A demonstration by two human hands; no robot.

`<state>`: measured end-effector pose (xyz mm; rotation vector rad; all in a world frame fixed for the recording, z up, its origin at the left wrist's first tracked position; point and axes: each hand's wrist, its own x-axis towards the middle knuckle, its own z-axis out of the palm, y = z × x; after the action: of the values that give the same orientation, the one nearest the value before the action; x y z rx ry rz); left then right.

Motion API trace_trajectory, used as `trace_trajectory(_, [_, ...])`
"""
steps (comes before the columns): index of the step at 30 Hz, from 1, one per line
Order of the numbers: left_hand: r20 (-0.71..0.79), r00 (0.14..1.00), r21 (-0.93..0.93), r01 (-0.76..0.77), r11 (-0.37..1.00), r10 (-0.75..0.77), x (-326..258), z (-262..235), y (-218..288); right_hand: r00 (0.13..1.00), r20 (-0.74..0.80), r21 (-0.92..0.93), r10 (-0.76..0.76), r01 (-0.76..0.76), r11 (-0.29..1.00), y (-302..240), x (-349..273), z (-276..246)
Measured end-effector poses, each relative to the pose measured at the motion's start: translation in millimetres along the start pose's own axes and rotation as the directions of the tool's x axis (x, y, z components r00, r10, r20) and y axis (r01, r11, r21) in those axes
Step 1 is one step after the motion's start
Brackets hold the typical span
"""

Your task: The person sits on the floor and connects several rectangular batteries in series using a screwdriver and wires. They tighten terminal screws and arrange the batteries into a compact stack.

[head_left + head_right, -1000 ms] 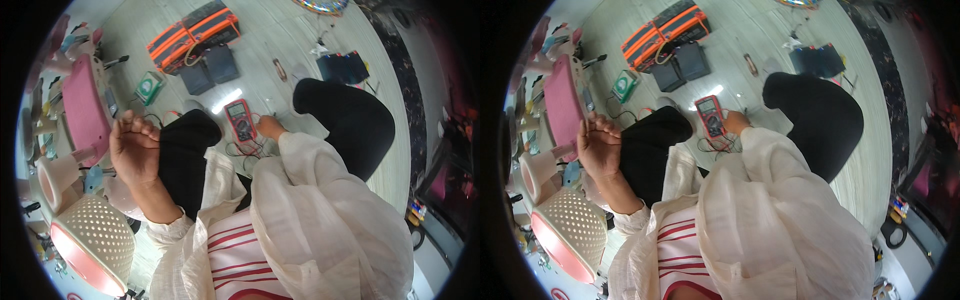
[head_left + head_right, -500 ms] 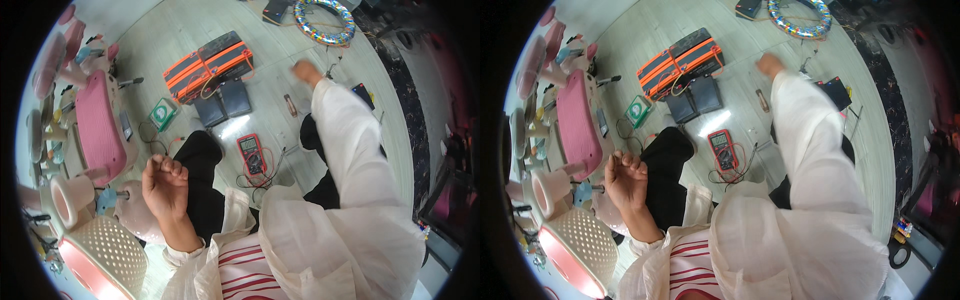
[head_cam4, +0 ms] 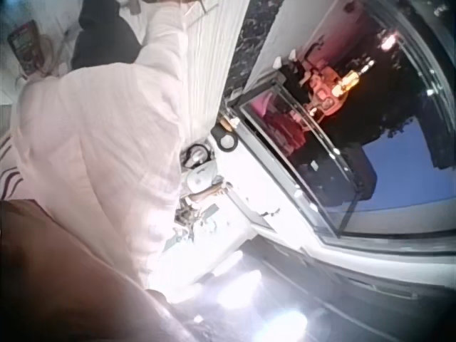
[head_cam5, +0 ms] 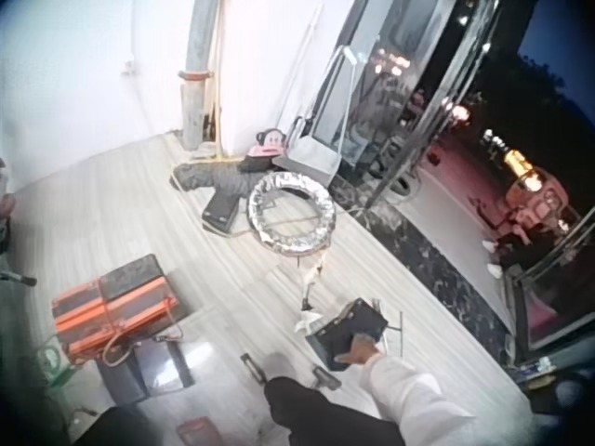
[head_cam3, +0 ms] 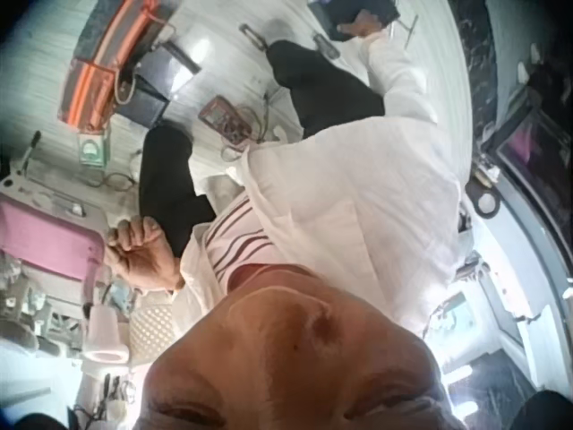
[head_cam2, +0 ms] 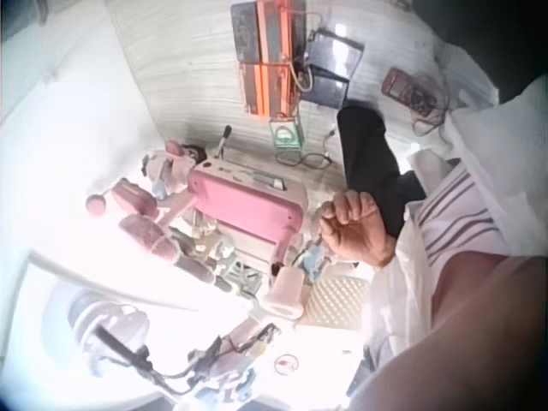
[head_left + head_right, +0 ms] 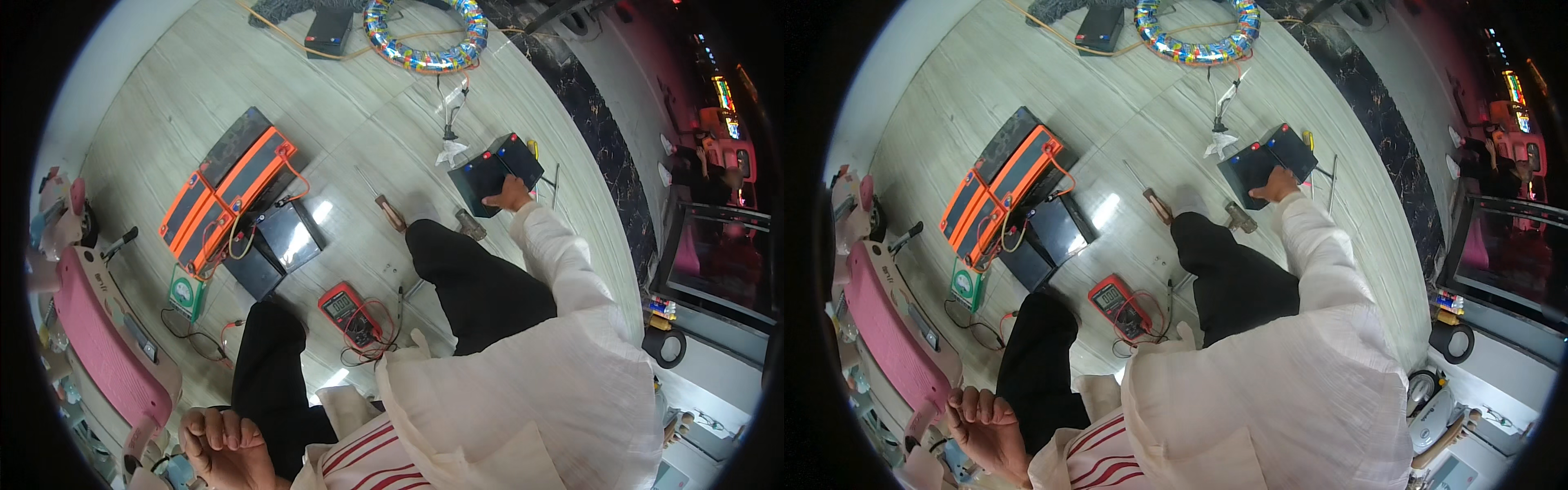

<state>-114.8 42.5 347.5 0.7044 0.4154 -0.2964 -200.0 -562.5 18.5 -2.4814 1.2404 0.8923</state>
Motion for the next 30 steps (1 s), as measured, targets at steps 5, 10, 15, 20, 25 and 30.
trace_trajectory(5, [-0.043, 0.998, 0.073, 0.048, 0.996, -0.045, 34, 20, -7, 0.99, -0.14, 0.184, -0.02, 0.046, 0.982, 6, 8, 31])
trace_trajectory(10, [-0.102, 0.994, 0.123, 0.056, 0.991, -0.043, 59, 36, -4, 0.975, -0.223, 0.171, 0.006, 0.033, 0.985, -35, 12, 27])
trace_trajectory(15, [-0.127, 0.991, 0.113, 0.045, 0.993, -0.031, 67, 31, -1, 0.925, -0.313, 0.096, -0.214, 0.255, 0.962, -52, 4, 25])
trace_trajectory(20, [-0.127, 0.991, 0.083, 0.061, 0.995, -0.05, 73, 25, 6, 0.844, -0.182, -0.104, -0.505, 0.494, 0.863, -123, -1, -6])
trace_trajectory(25, [-0.106, 0.988, 0.043, 0.115, 0.992, -0.11, 78, 21, 7, 0.777, -0.209, -0.171, -0.594, 0.569, 0.804, -192, 24, -29])
trace_trajectory(30, [-0.151, 0.988, 0.082, 0.033, 0.996, -0.02, 65, 13, 21, 0.745, -0.157, -0.217, -0.648, 0.614, 0.759, -296, 47, -49])
